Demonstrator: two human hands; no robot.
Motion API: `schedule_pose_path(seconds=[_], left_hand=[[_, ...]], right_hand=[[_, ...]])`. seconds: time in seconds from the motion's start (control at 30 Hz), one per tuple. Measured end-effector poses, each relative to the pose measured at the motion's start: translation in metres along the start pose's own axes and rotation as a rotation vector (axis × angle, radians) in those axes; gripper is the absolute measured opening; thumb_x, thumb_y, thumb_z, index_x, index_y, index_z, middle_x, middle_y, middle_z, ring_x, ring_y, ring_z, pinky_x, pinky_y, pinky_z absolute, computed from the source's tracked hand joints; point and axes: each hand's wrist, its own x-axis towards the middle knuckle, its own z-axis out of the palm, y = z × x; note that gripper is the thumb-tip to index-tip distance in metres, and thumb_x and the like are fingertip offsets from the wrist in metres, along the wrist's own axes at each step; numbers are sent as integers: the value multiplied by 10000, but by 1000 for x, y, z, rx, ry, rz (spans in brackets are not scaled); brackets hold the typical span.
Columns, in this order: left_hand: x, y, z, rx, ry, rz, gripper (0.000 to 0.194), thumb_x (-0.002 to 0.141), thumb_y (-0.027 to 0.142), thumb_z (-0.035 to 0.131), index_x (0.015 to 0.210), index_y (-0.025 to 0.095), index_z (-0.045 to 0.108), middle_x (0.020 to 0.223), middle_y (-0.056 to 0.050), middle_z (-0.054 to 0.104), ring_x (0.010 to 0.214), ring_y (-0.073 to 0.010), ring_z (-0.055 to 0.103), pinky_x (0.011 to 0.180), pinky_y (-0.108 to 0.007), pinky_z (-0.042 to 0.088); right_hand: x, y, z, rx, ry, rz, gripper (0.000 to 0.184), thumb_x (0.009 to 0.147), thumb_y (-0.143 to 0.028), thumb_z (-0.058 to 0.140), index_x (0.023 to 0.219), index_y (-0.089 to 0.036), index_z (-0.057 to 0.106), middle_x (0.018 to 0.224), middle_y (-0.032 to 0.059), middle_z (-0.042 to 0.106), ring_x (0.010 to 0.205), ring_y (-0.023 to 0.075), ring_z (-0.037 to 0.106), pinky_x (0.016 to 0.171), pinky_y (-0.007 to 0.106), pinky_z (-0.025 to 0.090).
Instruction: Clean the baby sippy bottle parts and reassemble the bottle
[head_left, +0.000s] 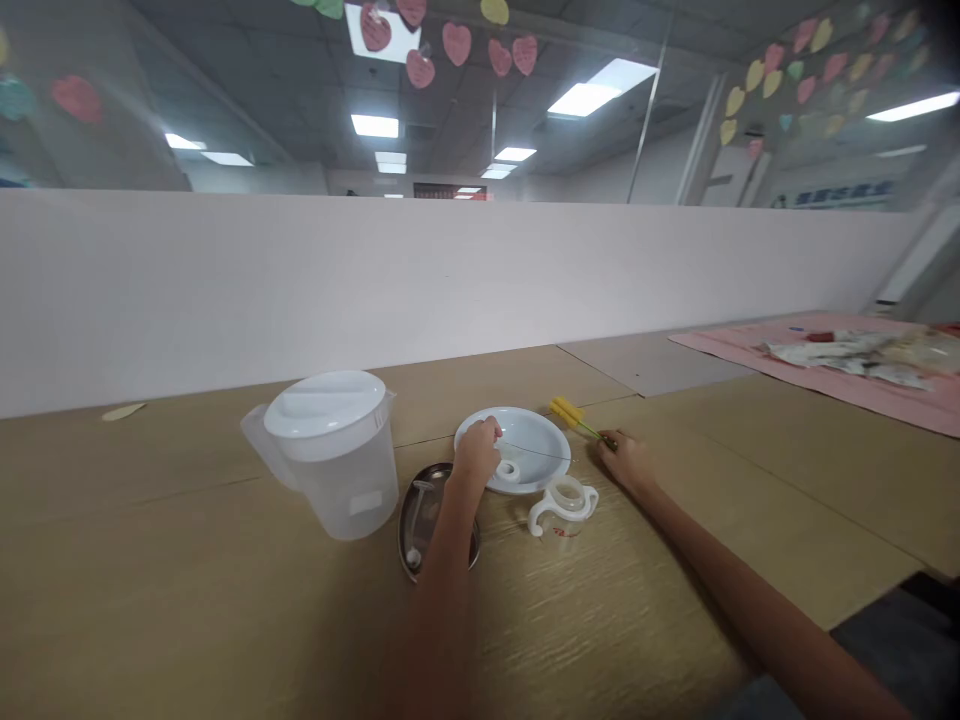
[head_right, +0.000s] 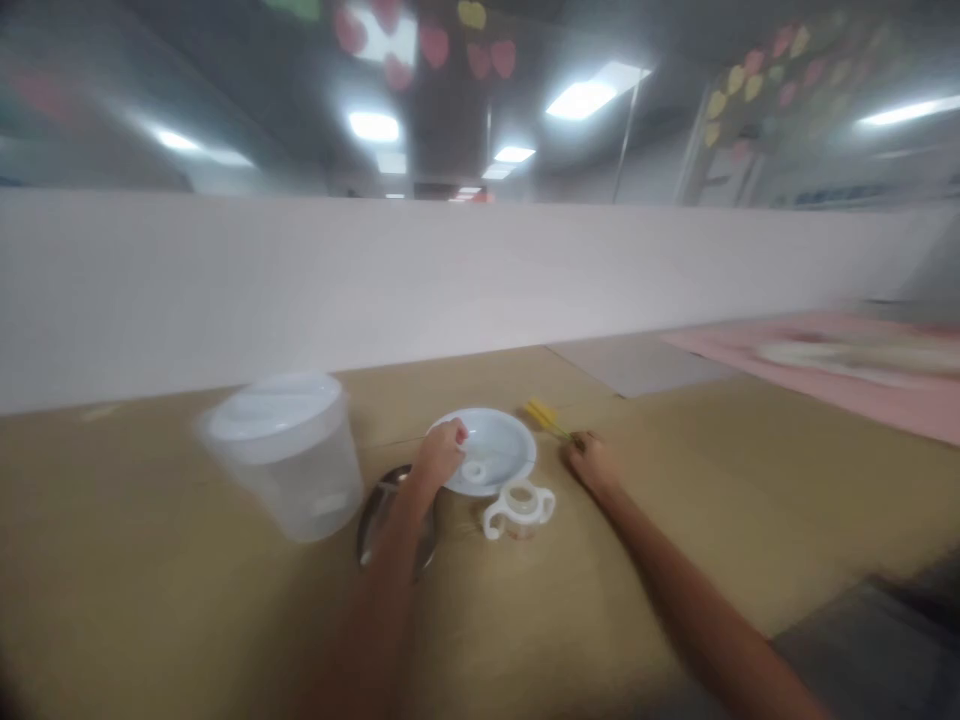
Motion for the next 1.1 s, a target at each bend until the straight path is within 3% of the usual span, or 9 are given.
schedule_pose_path(seconds=[0.2, 0.5, 0.63, 0.73, 0.87, 1.0, 1.1], left_hand=[[3, -8, 2, -90, 12, 61, 428, 658, -65, 433, 987, 176, 561, 988, -59, 584, 906, -147, 573, 785, -253, 438], [-3, 26, -43, -368, 237, 118, 543, 653, -47, 435, 1095, 246, 553, 1041, -44, 522, 902, -165, 554, 873, -321, 419], [-6, 27, -44, -411, 154, 221, 617, 672, -44, 410, 1216, 241, 471, 1091, -64, 466, 855, -141, 554, 863, -296, 435], [-10, 24, -42, -360, 60, 259, 658, 682, -39, 396, 1283, 230, 404, 1132, -80, 438, 937, -149, 542, 896, -274, 419], [-17, 27, -49, -229, 18, 202, 683, 692, 12, 440, 1326, 244, 339, 1230, -93, 390, 909, -156, 560, 852, -272, 441], [-21, 29, -62, -165, 67, 200, 740, 663, 34, 504, 1342, 253, 305, 1350, -107, 279, 980, -178, 547, 884, -305, 435], [-20, 27, -67, -156, 129, 244, 773, 624, 22, 544, 1340, 202, 318, 1411, -131, 233, 1207, -237, 402, 1014, -348, 339]], right_hand=[[3, -8, -2, -34, -38, 124, 318, 815, -296, 441, 1006, -195, 675, 1035, 65, 675, 856, 185, 617, 620, 233, 396], [1, -11, 4, -20, -15, 127, 312, 816, -321, 445, 1013, -225, 667, 1025, 48, 684, 856, 188, 628, 626, 244, 411], [1, -14, 2, 12, 90, 157, 325, 829, -313, 425, 1030, -208, 657, 1008, 53, 689, 838, 187, 631, 645, 254, 420], [0, -18, 2, 48, 137, 125, 320, 824, -299, 426, 1019, -197, 658, 984, 57, 694, 813, 181, 634, 651, 254, 424], [-2, -22, 4, 90, 180, 37, 329, 825, -312, 418, 1000, -173, 659, 951, 70, 696, 768, 186, 637, 628, 261, 431], [-6, -26, -1, 181, 326, -4, 330, 835, -319, 406, 979, -161, 658, 879, 72, 695, 697, 169, 630, 613, 255, 444], [-8, -32, -11, 263, 424, -183, 317, 853, -278, 389, 1000, -154, 641, 846, 69, 681, 641, 135, 616, 585, 230, 456]])
